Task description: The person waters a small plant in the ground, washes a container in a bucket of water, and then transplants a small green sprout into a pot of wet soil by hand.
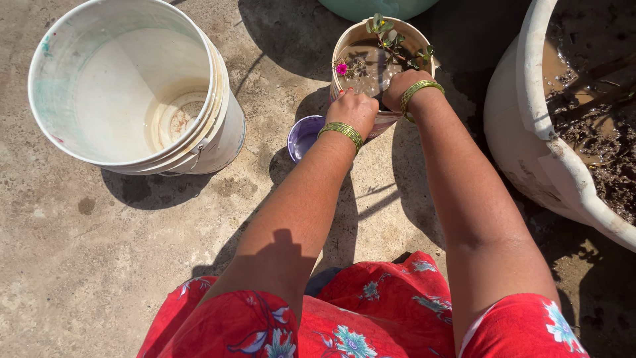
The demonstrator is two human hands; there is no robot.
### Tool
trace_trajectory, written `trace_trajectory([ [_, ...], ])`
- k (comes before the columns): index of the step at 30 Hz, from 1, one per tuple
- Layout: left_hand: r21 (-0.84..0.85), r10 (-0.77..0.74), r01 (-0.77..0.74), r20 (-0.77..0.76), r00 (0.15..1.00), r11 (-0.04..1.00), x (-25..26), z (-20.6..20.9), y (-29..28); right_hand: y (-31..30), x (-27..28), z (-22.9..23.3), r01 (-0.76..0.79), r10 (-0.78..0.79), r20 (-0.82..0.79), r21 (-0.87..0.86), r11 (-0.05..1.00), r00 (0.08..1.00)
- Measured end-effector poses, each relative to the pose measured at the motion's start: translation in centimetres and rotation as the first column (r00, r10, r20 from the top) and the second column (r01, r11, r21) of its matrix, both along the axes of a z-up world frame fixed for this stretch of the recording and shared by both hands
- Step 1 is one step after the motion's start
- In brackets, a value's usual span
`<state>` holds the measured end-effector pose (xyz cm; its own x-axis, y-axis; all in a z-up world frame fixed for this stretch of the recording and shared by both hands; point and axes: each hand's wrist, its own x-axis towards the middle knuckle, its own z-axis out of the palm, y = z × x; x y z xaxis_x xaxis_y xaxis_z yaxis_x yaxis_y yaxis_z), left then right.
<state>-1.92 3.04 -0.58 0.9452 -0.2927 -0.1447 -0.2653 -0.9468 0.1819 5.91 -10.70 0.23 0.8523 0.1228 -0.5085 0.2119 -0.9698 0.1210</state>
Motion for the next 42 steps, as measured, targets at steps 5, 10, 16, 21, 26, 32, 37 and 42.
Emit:
trace_trajectory([
  [5, 0.070, -0.063, 0.058, 0.064, 0.996, 0.996, -0.2, 0.5, 0.2, 0.7, -0.2, 0.5, 0.060, -0.063, -0.106, -0.032, 0.998, 0.992],
  [10, 0.061, -0.036, 0.034, 0.026, 0.999, 0.998, -0.1, 1.0, 0.2, -0.5, 0.2, -1.0, 0.088, -0.087, -0.161, 0.000, 0.996, 0.983],
  [16, 0.049, -0.029, 0.029, -0.005, 1.000, 0.998, -0.1, 1.6, 0.2, -1.2, 1.6, -2.5, 0.019, -0.018, -0.164, 0.000, 1.000, 0.986],
  [21, 0.086, -0.080, 0.079, 0.015, 0.997, 0.993, 0.1, 0.9, 0.4, -0.7, 1.2, -1.1, 0.057, -0.056, -0.213, -0.002, 0.998, 0.975],
  [26, 0.102, -0.045, 0.036, 0.090, 0.995, 0.994, -0.3, 0.3, 0.2, -0.6, 1.4, -1.4, 0.057, -0.040, -0.197, 0.080, 0.995, 0.980],
  [32, 0.027, 0.041, -0.041, 0.000, 0.999, 0.999, -0.4, 1.0, 0.6, -2.0, 0.9, -1.1, 0.086, -0.060, -0.124, 0.216, 0.973, 0.990],
  [37, 0.038, 0.033, -0.034, 0.042, 0.999, 0.999, -0.2, 1.4, 0.3, -1.1, 2.5, -2.1, 0.223, -0.217, -0.094, 0.671, 0.707, 0.972],
  [42, 0.116, 0.077, -0.067, -0.085, 0.993, 0.991, 0.5, 2.3, -0.5, 1.6, 5.6, -4.9, 0.027, -0.078, 0.090, 0.466, 0.884, 0.993],
])
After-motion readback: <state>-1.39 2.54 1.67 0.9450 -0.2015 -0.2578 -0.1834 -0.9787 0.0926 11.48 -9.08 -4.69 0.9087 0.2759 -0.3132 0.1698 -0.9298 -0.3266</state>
